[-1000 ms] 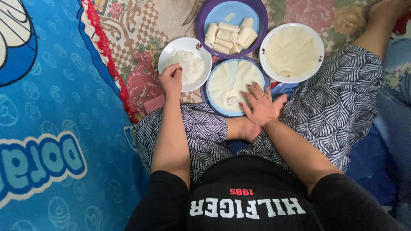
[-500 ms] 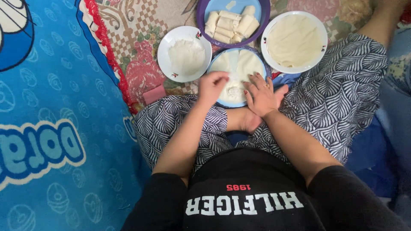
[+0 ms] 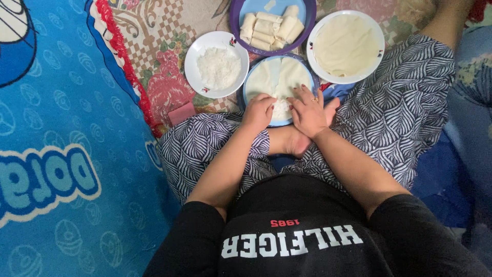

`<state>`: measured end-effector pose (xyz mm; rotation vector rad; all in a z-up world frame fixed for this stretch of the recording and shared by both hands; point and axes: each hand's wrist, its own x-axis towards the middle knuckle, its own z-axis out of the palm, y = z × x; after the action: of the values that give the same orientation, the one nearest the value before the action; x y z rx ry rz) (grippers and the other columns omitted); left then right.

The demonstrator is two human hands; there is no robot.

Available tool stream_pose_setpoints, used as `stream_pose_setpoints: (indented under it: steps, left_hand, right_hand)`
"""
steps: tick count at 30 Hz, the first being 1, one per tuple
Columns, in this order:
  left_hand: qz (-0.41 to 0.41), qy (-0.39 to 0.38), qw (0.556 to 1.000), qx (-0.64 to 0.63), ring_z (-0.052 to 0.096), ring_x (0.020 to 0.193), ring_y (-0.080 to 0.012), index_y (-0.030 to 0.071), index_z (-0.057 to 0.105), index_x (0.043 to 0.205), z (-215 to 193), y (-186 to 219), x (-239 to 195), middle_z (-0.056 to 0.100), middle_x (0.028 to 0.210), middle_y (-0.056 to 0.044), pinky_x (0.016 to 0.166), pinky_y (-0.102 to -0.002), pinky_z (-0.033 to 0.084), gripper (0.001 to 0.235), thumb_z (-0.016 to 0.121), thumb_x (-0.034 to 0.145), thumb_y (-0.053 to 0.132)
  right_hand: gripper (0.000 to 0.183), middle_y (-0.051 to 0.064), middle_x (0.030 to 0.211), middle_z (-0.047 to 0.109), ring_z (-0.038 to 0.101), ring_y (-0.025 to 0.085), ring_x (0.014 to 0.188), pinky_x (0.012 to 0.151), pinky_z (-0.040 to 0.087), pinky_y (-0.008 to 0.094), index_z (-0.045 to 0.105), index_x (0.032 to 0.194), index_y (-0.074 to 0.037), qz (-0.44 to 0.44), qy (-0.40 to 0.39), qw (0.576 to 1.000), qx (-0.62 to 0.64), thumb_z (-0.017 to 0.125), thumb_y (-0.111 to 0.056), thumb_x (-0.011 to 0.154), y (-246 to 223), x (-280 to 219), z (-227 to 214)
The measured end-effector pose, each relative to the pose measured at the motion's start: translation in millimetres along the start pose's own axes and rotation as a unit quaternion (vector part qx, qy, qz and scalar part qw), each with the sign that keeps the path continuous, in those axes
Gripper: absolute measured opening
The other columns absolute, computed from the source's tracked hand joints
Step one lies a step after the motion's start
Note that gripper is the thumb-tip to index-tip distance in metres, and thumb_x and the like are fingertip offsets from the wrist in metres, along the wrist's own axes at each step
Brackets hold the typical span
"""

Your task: Preparing food rolls by placing filling on dough sheets and rolling them up

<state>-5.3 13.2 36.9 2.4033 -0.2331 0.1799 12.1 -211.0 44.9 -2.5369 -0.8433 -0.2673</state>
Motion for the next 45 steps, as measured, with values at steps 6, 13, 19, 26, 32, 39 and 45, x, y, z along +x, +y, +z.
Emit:
stream_pose_setpoints:
  steps: [6, 13, 19, 26, 32, 39, 45]
  left_hand:
    - [0.016, -0.021, 0.999, 0.038, 0.068, 0.111, -0.0351, 0.018, 0.067, 0.131, -4, -6, -1, 0.066, 0.123, -0.009, 0.098, -0.047, 0.052, 0.052, 0.078, 0.080, 0.022]
    - [0.030, -0.099, 0.981, 0.162, 0.068, 0.110, -0.0304, 0.022, 0.067, 0.129, 21, -12, -3, 0.066, 0.121, -0.004, 0.098, -0.049, 0.052, 0.053, 0.082, 0.078, 0.026]
    - [0.054, 0.005, 0.985, 0.162, 0.069, 0.091, -0.0232, 0.021, 0.076, 0.102, 17, -15, -3, 0.067, 0.096, 0.002, 0.089, -0.043, 0.047, 0.020, 0.075, 0.083, 0.016]
    - [-0.014, -0.022, 0.989, 0.147, 0.069, 0.100, -0.0229, 0.029, 0.073, 0.110, 7, -14, -6, 0.067, 0.106, 0.005, 0.094, -0.047, 0.047, 0.040, 0.083, 0.071, 0.026]
    - [-0.085, -0.129, 0.981, 0.114, 0.060, 0.123, -0.0297, 0.022, 0.056, 0.145, -35, 34, 4, 0.063, 0.130, -0.008, 0.110, -0.059, 0.032, 0.063, 0.070, 0.084, 0.029]
    - [-0.034, -0.069, 0.979, 0.186, 0.053, 0.123, -0.0247, 0.025, 0.065, 0.129, 6, 9, -3, 0.057, 0.126, -0.001, 0.117, -0.063, 0.023, 0.039, 0.060, 0.093, 0.037]
    - [-0.035, -0.089, 0.982, 0.162, 0.059, 0.120, -0.0250, 0.026, 0.069, 0.124, 11, 1, -5, 0.062, 0.121, 0.004, 0.120, -0.064, 0.017, 0.037, 0.072, 0.087, 0.032]
  right_hand:
    - [0.038, 0.012, 0.146, 0.053, 0.043, 0.033, 0.147, 0.115, 0.017, 0.065, 0.065, 0.131, -0.022, 0.039, 0.017, 0.999, 0.011, 0.061, -0.045, 0.102, 0, 9, 0]
    - [0.033, 0.011, 0.148, 0.052, 0.038, 0.034, 0.151, 0.115, 0.009, 0.070, 0.070, 0.120, -0.029, 0.015, -0.012, 1.000, -0.006, 0.071, -0.048, 0.092, -1, 7, 13]
    - [0.022, 0.009, 0.145, 0.054, 0.040, 0.033, 0.150, 0.115, 0.016, 0.069, 0.071, 0.110, -0.028, 0.005, 0.012, 1.000, 0.003, 0.074, -0.042, 0.093, 5, 6, 22]
    - [0.027, 0.009, 0.144, 0.056, 0.041, 0.032, 0.149, 0.116, 0.016, 0.067, 0.074, 0.112, -0.027, -0.005, 0.014, 1.000, 0.007, 0.070, -0.049, 0.095, -5, 9, 11]
    - [0.043, 0.011, 0.151, 0.049, 0.035, 0.034, 0.152, 0.117, 0.013, 0.068, 0.067, 0.128, -0.025, 0.023, -0.014, 0.999, 0.023, 0.059, -0.057, 0.100, -11, 13, -2]
    - [0.029, 0.009, 0.150, 0.051, 0.037, 0.034, 0.152, 0.115, 0.019, 0.065, 0.072, 0.118, -0.031, -0.020, -0.006, 1.000, -0.015, 0.058, -0.051, 0.101, -3, 10, 7]
    - [0.025, 0.006, 0.144, 0.056, 0.045, 0.030, 0.146, 0.116, 0.022, 0.064, 0.074, 0.112, -0.031, -0.024, -0.005, 1.000, -0.013, 0.062, -0.047, 0.097, 5, 4, 19]
